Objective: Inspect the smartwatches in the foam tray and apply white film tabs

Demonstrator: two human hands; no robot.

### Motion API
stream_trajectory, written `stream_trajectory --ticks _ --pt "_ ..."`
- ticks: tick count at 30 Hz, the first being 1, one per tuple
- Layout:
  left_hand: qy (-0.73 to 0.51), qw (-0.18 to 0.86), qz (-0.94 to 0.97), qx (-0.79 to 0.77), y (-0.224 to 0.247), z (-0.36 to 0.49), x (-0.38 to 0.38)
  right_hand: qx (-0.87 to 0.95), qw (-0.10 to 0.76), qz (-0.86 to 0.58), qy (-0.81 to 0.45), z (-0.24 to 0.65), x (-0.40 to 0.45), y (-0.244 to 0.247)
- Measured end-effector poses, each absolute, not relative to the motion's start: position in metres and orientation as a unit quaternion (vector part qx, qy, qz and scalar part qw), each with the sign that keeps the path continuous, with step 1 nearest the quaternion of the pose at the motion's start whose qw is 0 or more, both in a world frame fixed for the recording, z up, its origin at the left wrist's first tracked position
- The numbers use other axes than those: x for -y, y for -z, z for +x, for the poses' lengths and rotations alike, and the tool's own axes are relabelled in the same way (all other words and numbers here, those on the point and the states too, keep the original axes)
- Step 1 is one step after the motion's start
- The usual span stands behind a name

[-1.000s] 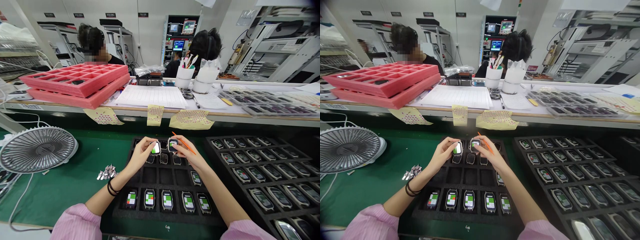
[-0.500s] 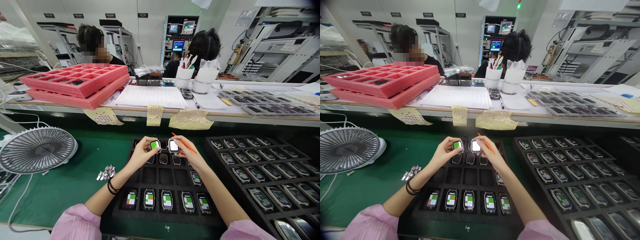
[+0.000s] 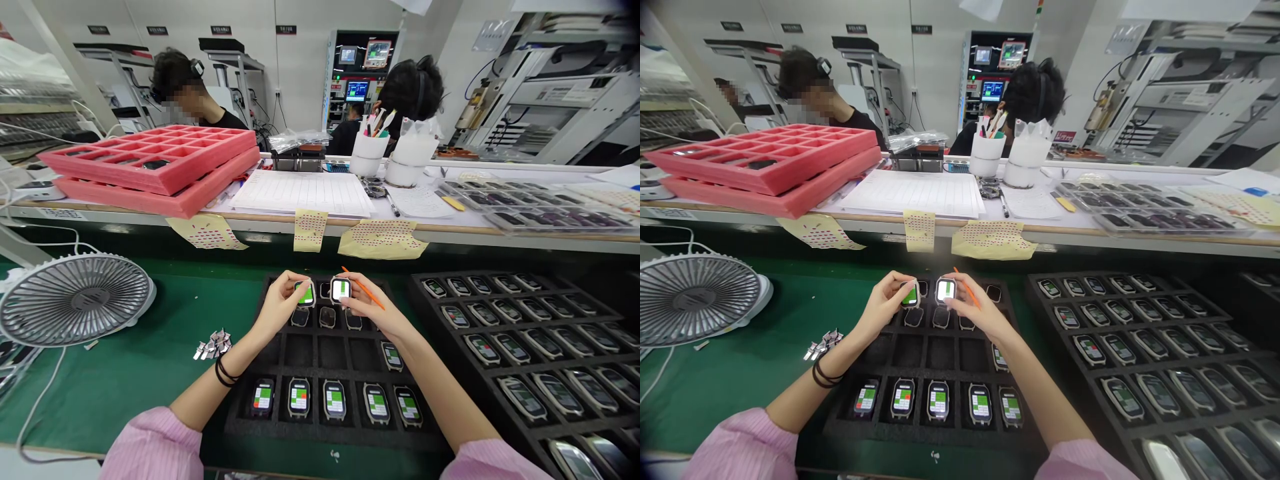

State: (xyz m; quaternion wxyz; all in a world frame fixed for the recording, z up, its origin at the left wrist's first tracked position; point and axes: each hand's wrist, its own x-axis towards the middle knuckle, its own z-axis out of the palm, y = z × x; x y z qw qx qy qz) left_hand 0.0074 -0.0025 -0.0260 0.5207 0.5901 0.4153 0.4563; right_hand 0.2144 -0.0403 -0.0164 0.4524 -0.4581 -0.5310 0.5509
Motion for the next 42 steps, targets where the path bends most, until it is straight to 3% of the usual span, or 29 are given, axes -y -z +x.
stream_trajectory --ticks 8,26,42 --pt "-0.41 0.505 0.642 -0.407 0.034 0.009 0.0 0.448 0.511 -0.484 -0.551 0.215 0.036 0.019" --pt "-0.4 0.533 0.639 -0.384 0.036 0.008 0.0 0.477 0.484 -0.469 -0.564 0.216 0.036 0.021" --pt "-0.389 0.536 0.643 -0.385 0.038 0.009 -0.001 0.379 0.525 -0.466 -0.603 0.22 0.025 0.027"
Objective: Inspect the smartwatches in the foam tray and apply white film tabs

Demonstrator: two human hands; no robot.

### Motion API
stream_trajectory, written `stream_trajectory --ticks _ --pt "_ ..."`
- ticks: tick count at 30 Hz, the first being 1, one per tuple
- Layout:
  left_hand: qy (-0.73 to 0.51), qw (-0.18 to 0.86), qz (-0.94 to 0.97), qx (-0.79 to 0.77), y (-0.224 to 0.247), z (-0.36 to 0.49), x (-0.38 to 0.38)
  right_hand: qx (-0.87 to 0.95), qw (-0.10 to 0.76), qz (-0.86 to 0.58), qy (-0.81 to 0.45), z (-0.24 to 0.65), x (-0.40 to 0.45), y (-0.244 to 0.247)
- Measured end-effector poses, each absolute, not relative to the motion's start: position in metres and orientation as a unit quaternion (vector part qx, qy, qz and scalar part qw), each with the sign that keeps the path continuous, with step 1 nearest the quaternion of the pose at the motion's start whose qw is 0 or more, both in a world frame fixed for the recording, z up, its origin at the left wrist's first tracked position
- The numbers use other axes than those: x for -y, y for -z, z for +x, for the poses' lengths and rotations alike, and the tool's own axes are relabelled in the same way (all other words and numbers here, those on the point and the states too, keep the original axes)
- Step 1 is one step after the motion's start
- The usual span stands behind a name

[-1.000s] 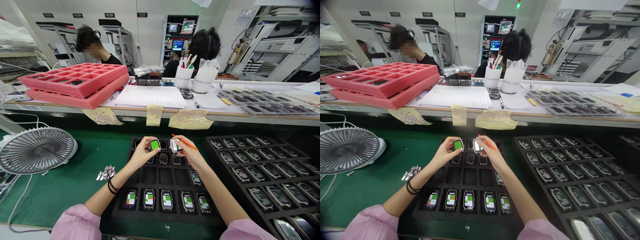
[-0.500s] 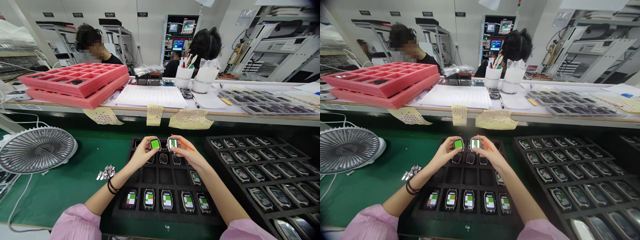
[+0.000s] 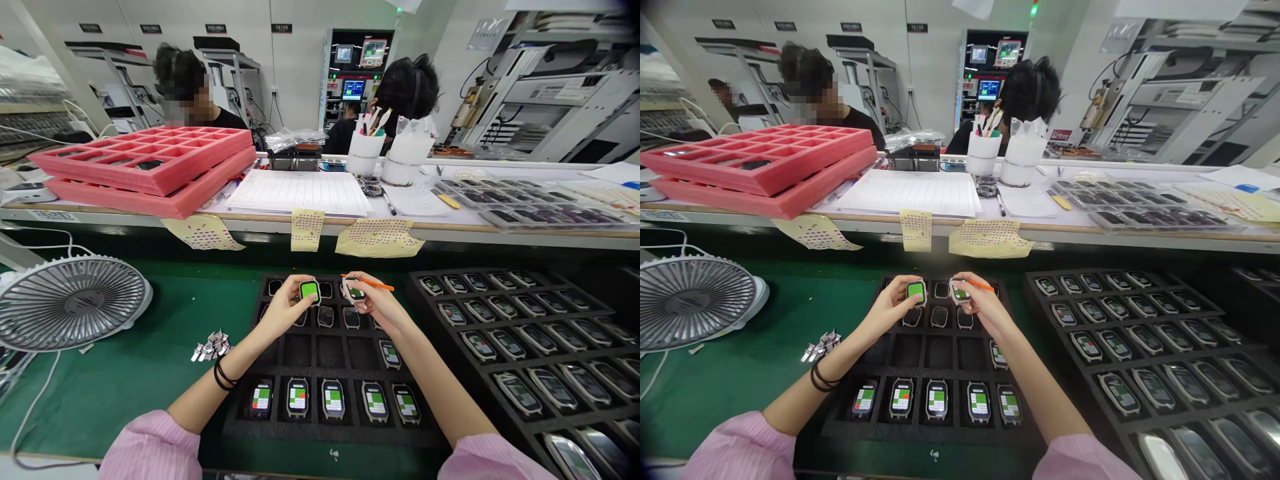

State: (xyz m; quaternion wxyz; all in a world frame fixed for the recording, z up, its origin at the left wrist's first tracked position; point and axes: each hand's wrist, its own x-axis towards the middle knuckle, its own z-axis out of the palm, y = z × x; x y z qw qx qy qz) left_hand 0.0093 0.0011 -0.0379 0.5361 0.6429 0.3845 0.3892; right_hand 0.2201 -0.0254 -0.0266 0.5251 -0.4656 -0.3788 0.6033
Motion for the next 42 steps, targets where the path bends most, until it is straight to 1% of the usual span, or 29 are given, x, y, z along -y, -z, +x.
stream_trajectory --ticks 9,14,22,28,35,42 --pt "-0.381 0.543 0.639 -0.389 0.038 0.01 0.0 0.443 0.5 -0.469 -0.578 0.223 0.025 0.03" --pt "-0.384 0.54 0.638 -0.392 0.037 0.01 -0.001 0.454 0.487 -0.446 -0.598 0.223 0.026 0.029" --pt "-0.389 0.542 0.635 -0.39 0.038 0.008 -0.003 0.507 0.484 -0.394 -0.595 0.222 0.032 0.021" --pt "-0.389 0.533 0.641 -0.392 0.035 0.008 -0.002 0.489 0.475 -0.399 -0.613 0.224 0.03 0.024" --pt "-0.389 0.531 0.647 -0.385 0.036 0.008 -0.002 0.42 0.491 -0.449 -0.617 0.222 0.028 0.025" --pt "-0.35 0.536 0.683 -0.351 0.028 0.006 0.004 0.432 0.491 -0.416 -0.632 0.221 0.031 0.019"
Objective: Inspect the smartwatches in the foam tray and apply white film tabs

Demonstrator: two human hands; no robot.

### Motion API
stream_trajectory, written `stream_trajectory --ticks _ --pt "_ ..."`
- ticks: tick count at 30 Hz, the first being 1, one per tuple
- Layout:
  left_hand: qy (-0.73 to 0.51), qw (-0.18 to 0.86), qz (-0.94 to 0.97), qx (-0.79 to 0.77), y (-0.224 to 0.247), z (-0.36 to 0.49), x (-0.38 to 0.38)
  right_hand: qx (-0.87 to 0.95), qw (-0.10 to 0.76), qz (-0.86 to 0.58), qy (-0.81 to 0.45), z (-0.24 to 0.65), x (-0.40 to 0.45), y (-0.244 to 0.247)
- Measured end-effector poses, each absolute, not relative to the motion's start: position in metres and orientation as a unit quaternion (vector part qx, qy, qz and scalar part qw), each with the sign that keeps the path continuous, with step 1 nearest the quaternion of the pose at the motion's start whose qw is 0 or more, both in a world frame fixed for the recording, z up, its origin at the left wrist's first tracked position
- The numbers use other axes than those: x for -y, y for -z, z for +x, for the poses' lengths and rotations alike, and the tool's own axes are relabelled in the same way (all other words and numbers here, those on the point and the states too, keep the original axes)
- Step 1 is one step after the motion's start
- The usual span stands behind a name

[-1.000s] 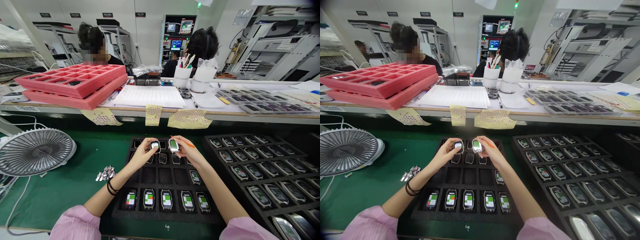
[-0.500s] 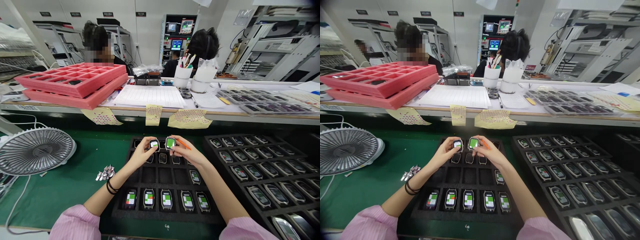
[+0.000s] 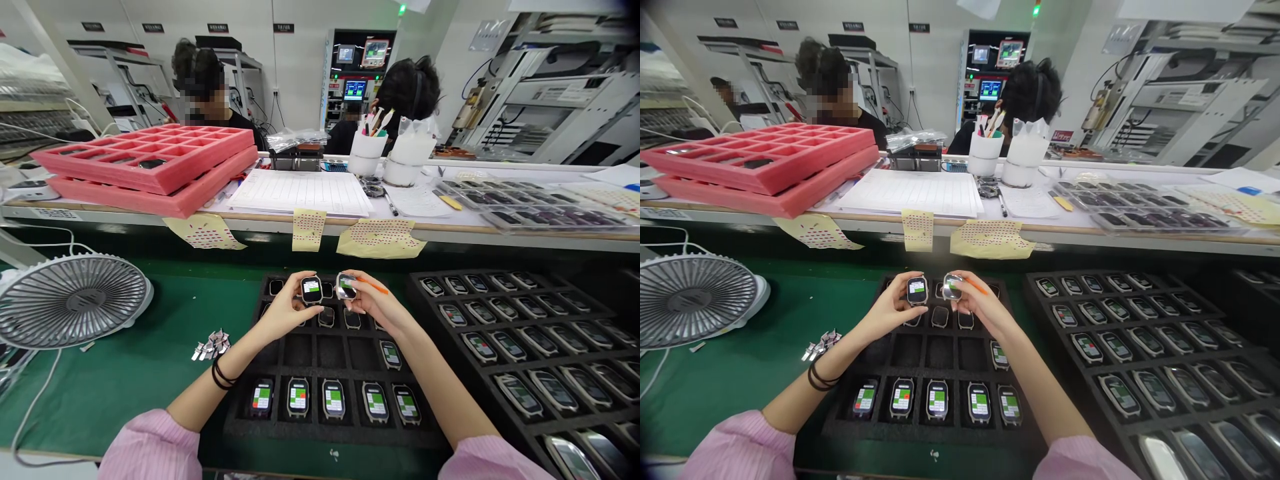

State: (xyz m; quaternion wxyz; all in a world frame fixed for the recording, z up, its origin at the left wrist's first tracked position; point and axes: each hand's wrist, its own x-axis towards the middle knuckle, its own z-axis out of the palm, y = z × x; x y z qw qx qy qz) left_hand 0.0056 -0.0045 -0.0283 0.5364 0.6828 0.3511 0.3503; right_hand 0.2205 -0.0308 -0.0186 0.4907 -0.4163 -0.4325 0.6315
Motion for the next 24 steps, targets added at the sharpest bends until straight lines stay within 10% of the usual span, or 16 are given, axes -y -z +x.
stream_trajectory --ticks 15,24 --pt "-0.332 0.18 0.877 -0.298 0.029 0.008 0.012 0.555 0.424 -0.452 -0.555 0.196 0.057 0.022" --pt "-0.402 0.187 0.86 -0.253 0.015 0.004 0.019 0.557 0.422 -0.381 -0.605 0.204 0.055 0.012"
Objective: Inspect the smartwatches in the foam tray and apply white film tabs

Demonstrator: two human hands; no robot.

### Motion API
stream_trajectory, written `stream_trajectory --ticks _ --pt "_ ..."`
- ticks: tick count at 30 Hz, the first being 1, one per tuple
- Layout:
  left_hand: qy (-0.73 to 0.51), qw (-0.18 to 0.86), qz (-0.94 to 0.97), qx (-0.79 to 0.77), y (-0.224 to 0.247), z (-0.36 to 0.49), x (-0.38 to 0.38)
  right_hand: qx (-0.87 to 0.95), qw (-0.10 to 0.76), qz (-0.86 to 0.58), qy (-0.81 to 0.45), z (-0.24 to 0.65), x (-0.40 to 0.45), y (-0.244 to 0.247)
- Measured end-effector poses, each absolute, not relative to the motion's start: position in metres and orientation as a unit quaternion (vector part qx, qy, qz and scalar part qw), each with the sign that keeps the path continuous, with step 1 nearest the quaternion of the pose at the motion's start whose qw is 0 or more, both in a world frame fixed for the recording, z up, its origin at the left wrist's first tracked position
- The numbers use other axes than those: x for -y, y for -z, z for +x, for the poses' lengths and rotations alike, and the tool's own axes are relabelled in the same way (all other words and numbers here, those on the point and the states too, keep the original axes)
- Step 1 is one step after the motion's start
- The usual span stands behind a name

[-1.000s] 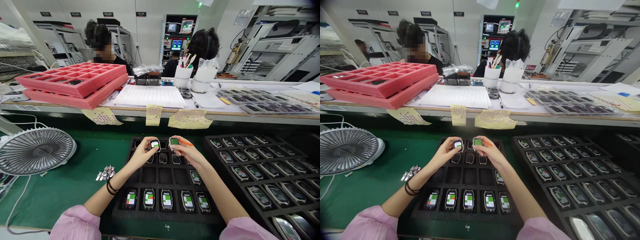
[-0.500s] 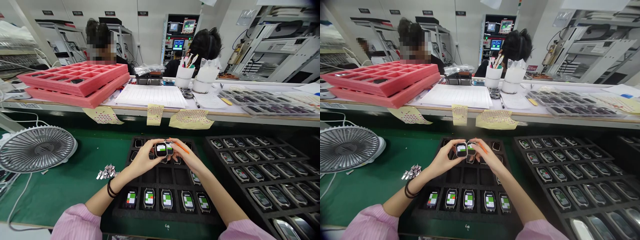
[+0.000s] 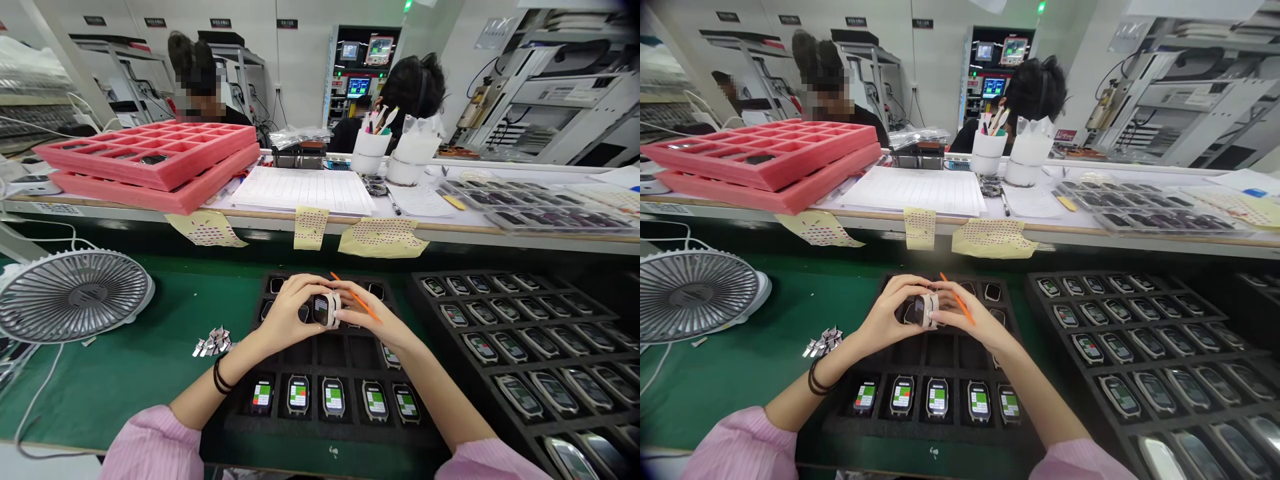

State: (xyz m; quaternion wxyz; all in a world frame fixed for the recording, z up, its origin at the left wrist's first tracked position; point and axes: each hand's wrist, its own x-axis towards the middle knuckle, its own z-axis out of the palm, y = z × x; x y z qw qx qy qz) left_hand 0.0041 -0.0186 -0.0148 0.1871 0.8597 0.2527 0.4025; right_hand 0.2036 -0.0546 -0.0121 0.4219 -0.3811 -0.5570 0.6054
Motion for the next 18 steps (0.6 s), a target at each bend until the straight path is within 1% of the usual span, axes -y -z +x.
stream_trajectory --ticks 4,7,11,18 --pt "-0.416 0.205 0.855 -0.231 0.0137 0.0062 0.0229 0.532 0.417 -0.34 -0.654 0.2065 0.0521 0.0147" --pt "-0.408 0.22 0.856 -0.231 0.0177 0.0079 0.0239 0.518 0.431 -0.344 -0.654 0.2063 0.0519 0.0182" --pt "-0.406 0.218 0.86 -0.221 0.0205 0.0085 0.0242 0.518 0.427 -0.341 -0.658 0.2054 0.0527 0.0179" --pt "-0.406 0.219 0.851 -0.252 0.02 0.0119 0.0256 0.497 0.438 -0.356 -0.659 0.1988 0.0555 0.0119"
